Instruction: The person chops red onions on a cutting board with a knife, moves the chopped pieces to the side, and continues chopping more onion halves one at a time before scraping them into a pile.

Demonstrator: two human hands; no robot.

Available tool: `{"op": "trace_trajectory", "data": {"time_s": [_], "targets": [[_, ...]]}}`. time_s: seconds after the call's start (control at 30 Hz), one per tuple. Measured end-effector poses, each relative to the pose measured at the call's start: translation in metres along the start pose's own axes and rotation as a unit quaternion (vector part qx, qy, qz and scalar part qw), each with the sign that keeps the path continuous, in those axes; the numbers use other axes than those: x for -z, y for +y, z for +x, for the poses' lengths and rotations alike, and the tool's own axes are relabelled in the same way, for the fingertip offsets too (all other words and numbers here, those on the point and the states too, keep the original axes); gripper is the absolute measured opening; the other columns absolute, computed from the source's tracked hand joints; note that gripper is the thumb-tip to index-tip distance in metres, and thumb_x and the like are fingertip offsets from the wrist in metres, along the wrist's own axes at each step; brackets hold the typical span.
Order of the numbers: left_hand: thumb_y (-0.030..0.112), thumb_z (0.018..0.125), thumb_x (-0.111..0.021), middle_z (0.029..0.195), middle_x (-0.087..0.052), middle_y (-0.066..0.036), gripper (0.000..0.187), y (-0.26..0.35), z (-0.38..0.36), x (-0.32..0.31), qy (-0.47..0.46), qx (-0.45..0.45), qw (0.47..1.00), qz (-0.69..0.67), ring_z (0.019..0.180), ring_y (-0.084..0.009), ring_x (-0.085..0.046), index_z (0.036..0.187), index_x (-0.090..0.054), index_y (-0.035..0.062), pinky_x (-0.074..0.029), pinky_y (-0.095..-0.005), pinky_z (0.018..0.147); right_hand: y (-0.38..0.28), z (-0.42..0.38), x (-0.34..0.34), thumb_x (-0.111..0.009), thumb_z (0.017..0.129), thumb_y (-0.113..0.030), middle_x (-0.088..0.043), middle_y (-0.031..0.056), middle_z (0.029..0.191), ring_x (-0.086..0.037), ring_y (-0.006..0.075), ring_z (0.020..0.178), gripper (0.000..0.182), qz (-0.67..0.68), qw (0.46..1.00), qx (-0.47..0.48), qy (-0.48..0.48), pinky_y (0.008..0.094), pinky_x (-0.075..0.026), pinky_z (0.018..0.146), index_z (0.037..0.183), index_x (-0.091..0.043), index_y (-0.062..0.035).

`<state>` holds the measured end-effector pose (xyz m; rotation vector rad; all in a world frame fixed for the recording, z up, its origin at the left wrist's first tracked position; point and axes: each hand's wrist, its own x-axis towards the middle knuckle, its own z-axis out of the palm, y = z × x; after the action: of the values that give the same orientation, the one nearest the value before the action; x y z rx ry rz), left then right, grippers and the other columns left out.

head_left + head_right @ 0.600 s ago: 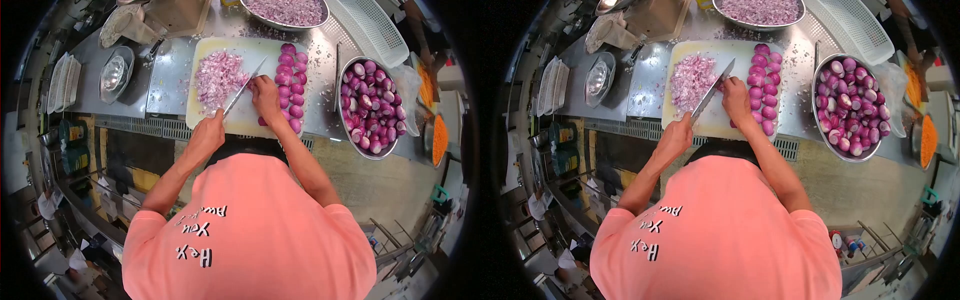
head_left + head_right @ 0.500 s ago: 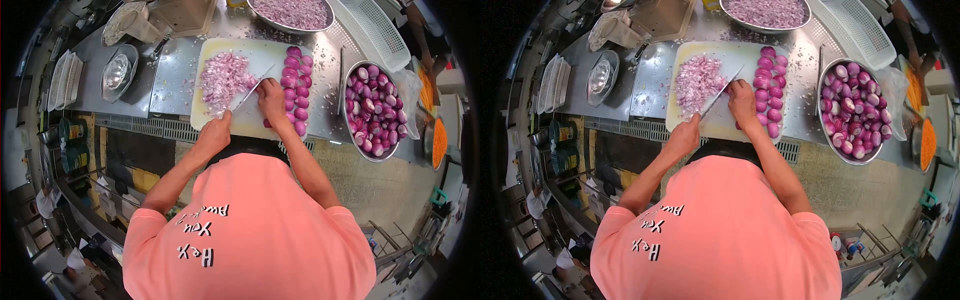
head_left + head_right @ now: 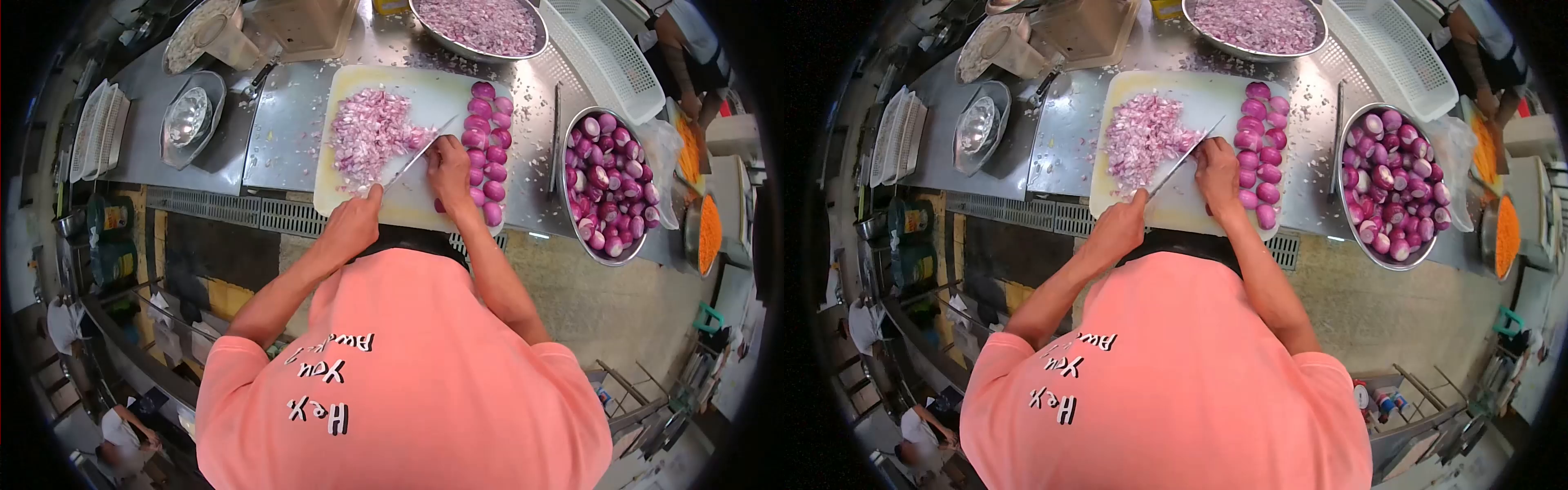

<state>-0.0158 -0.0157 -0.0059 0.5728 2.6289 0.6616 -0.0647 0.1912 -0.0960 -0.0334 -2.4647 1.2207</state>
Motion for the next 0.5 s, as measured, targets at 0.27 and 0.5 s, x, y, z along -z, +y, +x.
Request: {"op": "trace_trajectory", "data": {"time_s": [0.27, 0.5], "targets": [[-0.005, 0.079, -0.049, 0.065, -0.058, -0.03, 0.021, -0.02, 0.004, -0.01, 0.082, -0.034, 0.996, 0.02, 0.064, -0.0497, -0.059, 0.1, -0.046, -0.0069, -0.045, -0.0572, 0.06, -0.002, 0.001, -0.002, -0.061, 0.079, 0.0, -0.062, 0.0151, 0.091, -0.06, 0.0363, 0.085, 0.011, -0.032, 0.997, 0.069, 0.032, 0.0446, -0.048, 0.072, 0.09, -0.065, -0.001], [-0.004, 0.079, -0.051, 0.065, -0.058, -0.03, 0.021, -0.011, -0.002, -0.004, 0.08, 0.01, 0.997, 0.0, 0.066, -0.0505, -0.059, 0.1, -0.047, -0.0062, -0.046, -0.0573, 0.061, -0.013, 0.005, -0.003, -0.061, 0.08, -0.002, -0.062, 0.0162, 0.095, -0.06, 0.0364, 0.088, 0.014, -0.067, 0.997, 0.027, -0.004, 0.0444, -0.049, 0.074, 0.093, -0.065, -0.0033]]}}
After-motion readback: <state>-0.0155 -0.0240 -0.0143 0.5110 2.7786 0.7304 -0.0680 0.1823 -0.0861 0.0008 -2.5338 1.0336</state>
